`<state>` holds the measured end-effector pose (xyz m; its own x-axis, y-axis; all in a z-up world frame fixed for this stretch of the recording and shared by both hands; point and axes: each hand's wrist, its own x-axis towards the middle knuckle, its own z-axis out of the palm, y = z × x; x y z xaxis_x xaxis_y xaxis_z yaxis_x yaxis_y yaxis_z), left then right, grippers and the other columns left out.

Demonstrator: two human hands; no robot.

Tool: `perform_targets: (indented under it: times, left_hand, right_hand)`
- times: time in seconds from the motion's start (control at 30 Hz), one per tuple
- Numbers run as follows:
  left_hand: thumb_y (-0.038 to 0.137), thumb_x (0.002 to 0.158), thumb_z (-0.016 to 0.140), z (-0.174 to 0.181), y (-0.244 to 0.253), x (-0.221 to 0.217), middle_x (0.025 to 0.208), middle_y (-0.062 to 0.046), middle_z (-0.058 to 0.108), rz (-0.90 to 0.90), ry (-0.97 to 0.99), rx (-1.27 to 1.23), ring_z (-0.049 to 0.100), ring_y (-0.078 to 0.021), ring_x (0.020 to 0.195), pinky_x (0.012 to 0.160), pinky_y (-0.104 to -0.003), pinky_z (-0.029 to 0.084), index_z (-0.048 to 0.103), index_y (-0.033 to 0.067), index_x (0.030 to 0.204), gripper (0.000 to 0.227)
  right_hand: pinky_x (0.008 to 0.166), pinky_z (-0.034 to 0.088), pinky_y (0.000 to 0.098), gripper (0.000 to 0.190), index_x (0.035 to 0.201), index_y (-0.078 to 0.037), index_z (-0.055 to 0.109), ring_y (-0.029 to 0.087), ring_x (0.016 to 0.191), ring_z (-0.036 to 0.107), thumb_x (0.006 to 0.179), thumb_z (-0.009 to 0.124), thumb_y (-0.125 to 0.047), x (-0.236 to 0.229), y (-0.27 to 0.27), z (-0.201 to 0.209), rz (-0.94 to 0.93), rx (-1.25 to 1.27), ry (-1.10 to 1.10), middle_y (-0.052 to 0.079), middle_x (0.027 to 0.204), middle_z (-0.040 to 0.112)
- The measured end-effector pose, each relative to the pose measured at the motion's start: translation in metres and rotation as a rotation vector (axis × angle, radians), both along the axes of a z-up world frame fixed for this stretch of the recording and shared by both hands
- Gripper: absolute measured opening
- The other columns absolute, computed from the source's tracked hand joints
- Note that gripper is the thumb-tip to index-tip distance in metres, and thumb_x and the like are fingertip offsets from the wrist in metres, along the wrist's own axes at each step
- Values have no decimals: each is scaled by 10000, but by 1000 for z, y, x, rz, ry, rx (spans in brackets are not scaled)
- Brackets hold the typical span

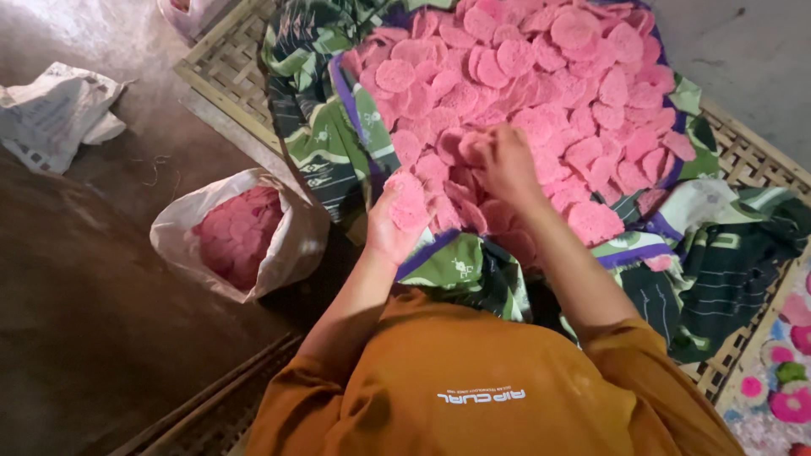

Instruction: The person repeatedly picks up pink circular discs from a pile on a patterned cloth and places them into a white sack. The action is continuous and repetitive, involving gathering handfuls of discs and transferring them into the bag.

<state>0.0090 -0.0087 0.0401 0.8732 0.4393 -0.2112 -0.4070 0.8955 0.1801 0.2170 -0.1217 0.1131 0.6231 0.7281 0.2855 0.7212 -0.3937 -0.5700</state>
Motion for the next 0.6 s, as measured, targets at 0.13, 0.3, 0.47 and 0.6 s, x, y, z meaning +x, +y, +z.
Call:
perform_targets:
  times: [0.13,0.3,0.47,0.6]
  left_hand:
    - [218,932,653,26,8,4,1225,-73,670,10,-13,17,621,-269,1177,1041,-524,465,614,183,1281,352]
    - [187,938,637,9,26,10,1268,-74,675,-38,-27,-28,631,-252,1234,1084,-480,481,622,124,1251,320]
    - [156,1026,633,-15,39,36,1281,-77,655,-94,-77,-41,619,-244,1236,1101,-419,498,610,78,1304,289]
    - [140,1023,650,-8,35,57,1313,-99,630,-172,-102,156,621,-250,1197,1044,-436,507,586,56,1366,359]
  right_hand:
    - [816,481,511,381,1080,-16,614,426,979,596,787,763,-210,-11,14,-4,111,30,-400,223,1029,671]
    - [896,524,429,399,1201,13,551,328,1036,676,889,735,-154,-13,15,6,234,22,125,166,1105,682]
    - [901,584,372,304,1197,-2,622,262,1031,724,948,743,-127,-9,-5,11,-75,85,486,135,1095,743]
    - [916,613,443,382,1267,-11,593,258,1061,688,918,699,-122,-16,-30,14,-99,686,1306,104,1176,691]
